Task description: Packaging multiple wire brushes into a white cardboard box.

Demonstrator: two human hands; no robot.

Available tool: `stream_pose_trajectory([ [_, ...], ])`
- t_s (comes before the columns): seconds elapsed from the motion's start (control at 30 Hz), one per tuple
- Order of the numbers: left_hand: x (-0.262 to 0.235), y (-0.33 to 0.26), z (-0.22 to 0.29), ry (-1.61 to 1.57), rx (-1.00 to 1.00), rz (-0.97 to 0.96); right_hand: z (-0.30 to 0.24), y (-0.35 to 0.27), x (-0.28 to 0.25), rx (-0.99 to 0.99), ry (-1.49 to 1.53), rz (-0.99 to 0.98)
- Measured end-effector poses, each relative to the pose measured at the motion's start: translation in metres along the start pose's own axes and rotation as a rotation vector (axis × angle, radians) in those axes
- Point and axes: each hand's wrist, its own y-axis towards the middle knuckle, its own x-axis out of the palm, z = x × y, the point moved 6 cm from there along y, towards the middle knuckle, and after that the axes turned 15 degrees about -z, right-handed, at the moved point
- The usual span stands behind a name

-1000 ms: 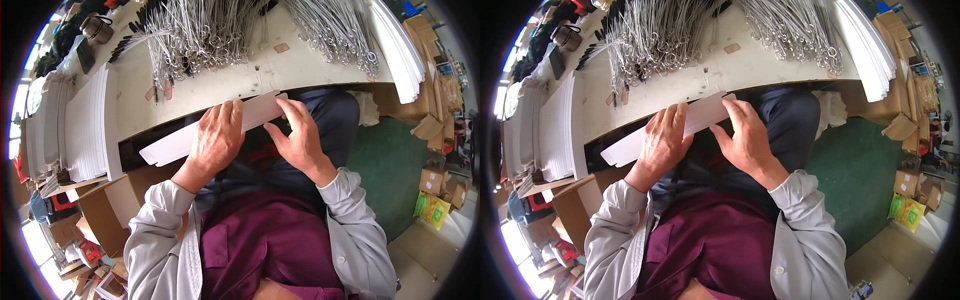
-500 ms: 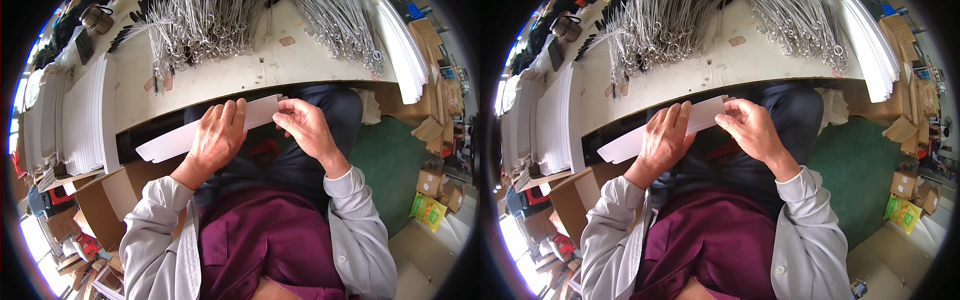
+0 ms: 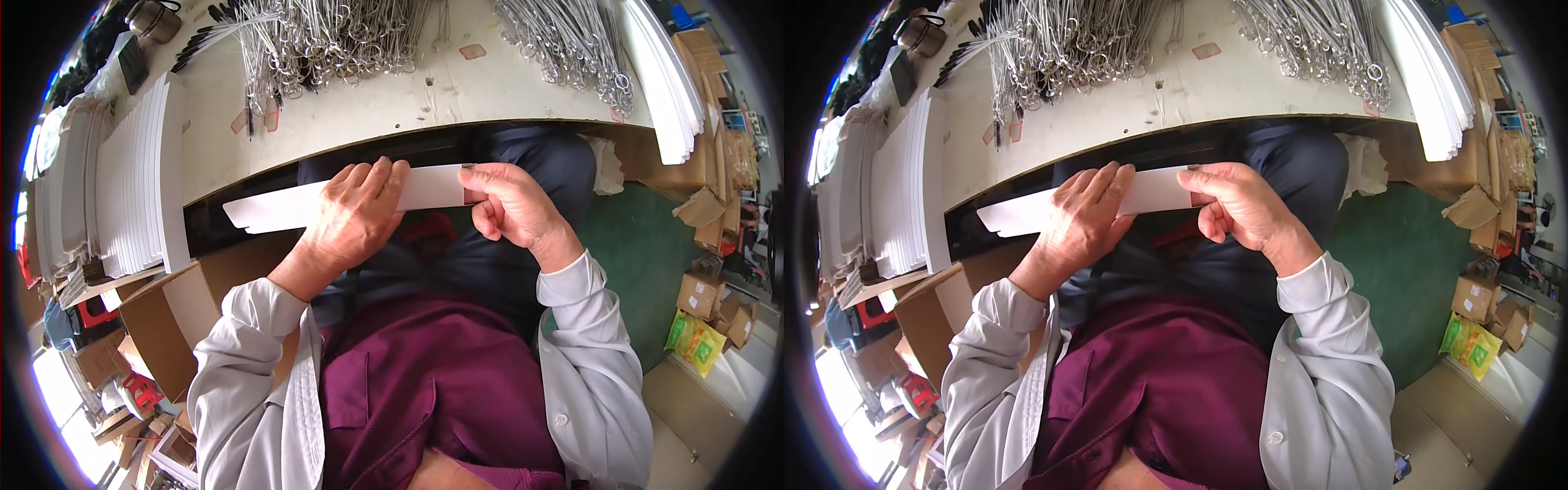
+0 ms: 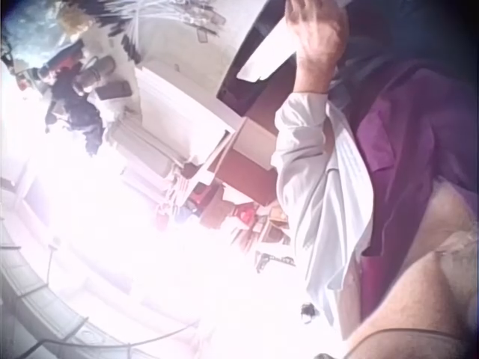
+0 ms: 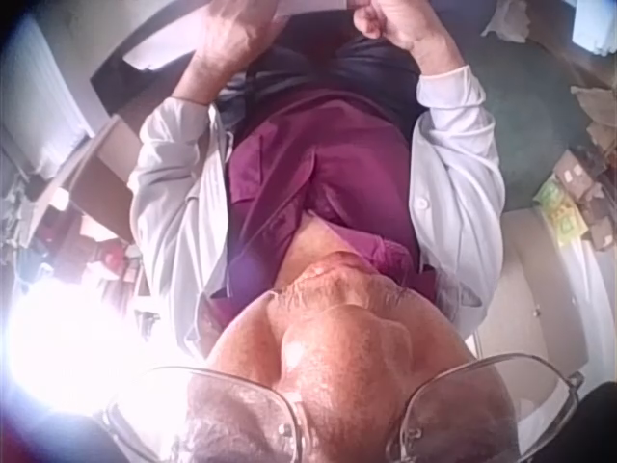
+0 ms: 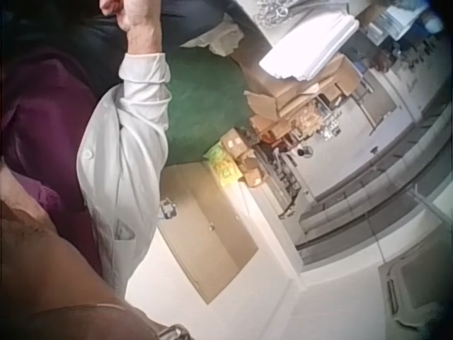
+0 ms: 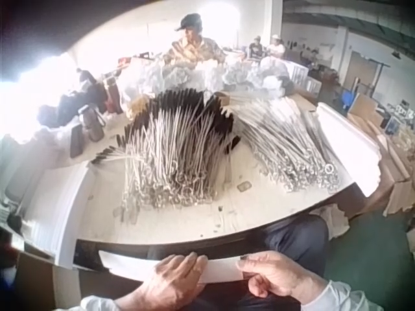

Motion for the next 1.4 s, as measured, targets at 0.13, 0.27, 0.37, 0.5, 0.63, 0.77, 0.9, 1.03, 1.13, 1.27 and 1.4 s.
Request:
stream_pose_trajectory([
  [0.13,-0.004,0.004,0.001,-0.055,-0.008,-0.040,-0.003,-0.011,0.002,-0.067,-0.292,0.133],
  [0.27,-0.007,0.009,-0.006,-0.042,-0.041,-0.060,-0.055,-0.035,0.046,-0.694,-1.721,0.500],
  [0.37,-0.005,0.015,0.000,-0.072,-0.024,-0.075,-0.045,-0.016,0.067,-0.553,-1.861,0.300],
  [0.5,-0.003,0.023,0.003,-0.147,-0.023,-0.104,-0.028,0.003,0.063,-0.504,-1.953,0.197],
  [0.63,-0.003,0.019,0.000,-0.150,-0.046,-0.093,-0.029,0.005,0.063,-0.555,-2.002,0.179],
  [0.77,-0.004,0.018,-0.005,-0.188,-0.032,-0.083,-0.029,0.009,0.066,-0.562,-2.093,0.197],
  [0.9,-0.006,0.019,-0.007,-0.175,-0.063,-0.096,-0.030,0.015,0.060,-0.565,-2.060,0.172],
  [1.03,-0.026,0.011,-0.010,-0.161,-0.047,-0.038,-0.043,0.004,0.056,-0.555,-2.080,0.162],
  [1.13,-0.031,-0.002,-0.019,-0.093,-0.118,-0.075,-0.051,-0.003,0.056,-0.571,-2.075,0.185],
  [1.27,-0.028,0.005,-0.017,-0.144,-0.102,-0.109,-0.045,0.008,0.065,-0.556,-2.077,0.156],
  [1.4,-0.019,0.007,-0.017,-0.191,-0.105,-0.139,-0.039,0.013,0.060,-0.563,-2.090,0.122],
])
